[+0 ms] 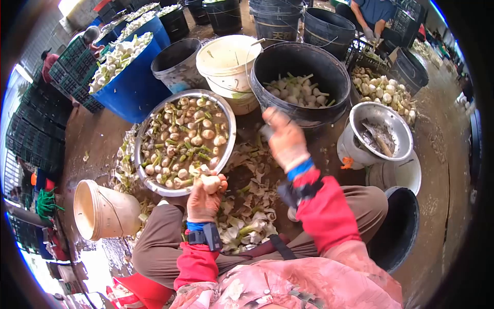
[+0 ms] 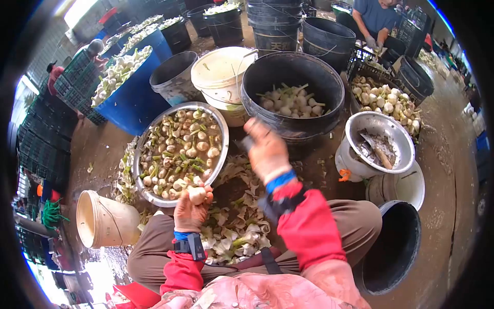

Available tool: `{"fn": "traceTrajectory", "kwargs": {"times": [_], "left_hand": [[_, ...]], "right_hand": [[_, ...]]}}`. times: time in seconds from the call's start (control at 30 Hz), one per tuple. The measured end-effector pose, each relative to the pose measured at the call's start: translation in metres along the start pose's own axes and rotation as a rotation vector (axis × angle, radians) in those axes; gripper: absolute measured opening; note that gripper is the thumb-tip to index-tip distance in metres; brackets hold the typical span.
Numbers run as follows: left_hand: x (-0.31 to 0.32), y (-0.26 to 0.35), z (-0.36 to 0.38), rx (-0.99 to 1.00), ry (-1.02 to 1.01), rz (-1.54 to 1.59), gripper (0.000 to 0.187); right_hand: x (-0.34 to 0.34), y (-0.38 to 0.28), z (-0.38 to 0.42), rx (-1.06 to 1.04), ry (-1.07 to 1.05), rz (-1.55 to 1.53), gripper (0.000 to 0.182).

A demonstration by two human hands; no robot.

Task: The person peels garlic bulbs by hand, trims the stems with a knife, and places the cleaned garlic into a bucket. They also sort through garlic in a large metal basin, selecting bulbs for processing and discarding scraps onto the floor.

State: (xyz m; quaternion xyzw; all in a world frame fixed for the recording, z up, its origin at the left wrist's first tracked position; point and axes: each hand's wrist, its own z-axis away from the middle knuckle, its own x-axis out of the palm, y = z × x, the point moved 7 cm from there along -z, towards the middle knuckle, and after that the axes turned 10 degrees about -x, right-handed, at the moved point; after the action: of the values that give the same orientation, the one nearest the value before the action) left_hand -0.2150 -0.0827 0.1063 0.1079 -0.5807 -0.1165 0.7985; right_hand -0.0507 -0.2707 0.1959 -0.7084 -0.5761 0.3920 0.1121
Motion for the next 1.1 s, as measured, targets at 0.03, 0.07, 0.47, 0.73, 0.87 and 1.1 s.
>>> {"fn": "traceTrajectory", "kwargs": {"times": [0.03,0.07,0.47,0.73,0.87,1.1], "left_hand": [[0.0,-0.007,0.003,0.017,0.068,-0.219,0.038],[0.002,-0.013,0.007,0.032,0.139,-0.44,0.038],[0.017,-0.064,0.003,0.257,0.643,-2.23,0.066],[-0.019,-0.054,0.002,-0.077,0.413,-0.066,0.03],[-0.028,-0.056,0.0,-0.033,0.415,-0.214,0.031],[-0.02,-0.047,0.002,-0.165,0.577,-0.761,0.057]], "right_hand": [[0.019,-0.017,0.024,0.075,-0.128,-0.181,0.029],[0.045,-0.022,0.055,0.151,-0.207,-0.363,0.025],[0.085,-0.006,0.165,0.741,-0.269,-0.448,0.036],[0.076,-0.005,0.153,0.603,-0.011,-0.967,0.04],[0.108,-0.005,0.168,0.989,0.172,-1.608,0.034],[0.106,-0.011,0.18,0.991,0.076,-1.282,0.027]]}}
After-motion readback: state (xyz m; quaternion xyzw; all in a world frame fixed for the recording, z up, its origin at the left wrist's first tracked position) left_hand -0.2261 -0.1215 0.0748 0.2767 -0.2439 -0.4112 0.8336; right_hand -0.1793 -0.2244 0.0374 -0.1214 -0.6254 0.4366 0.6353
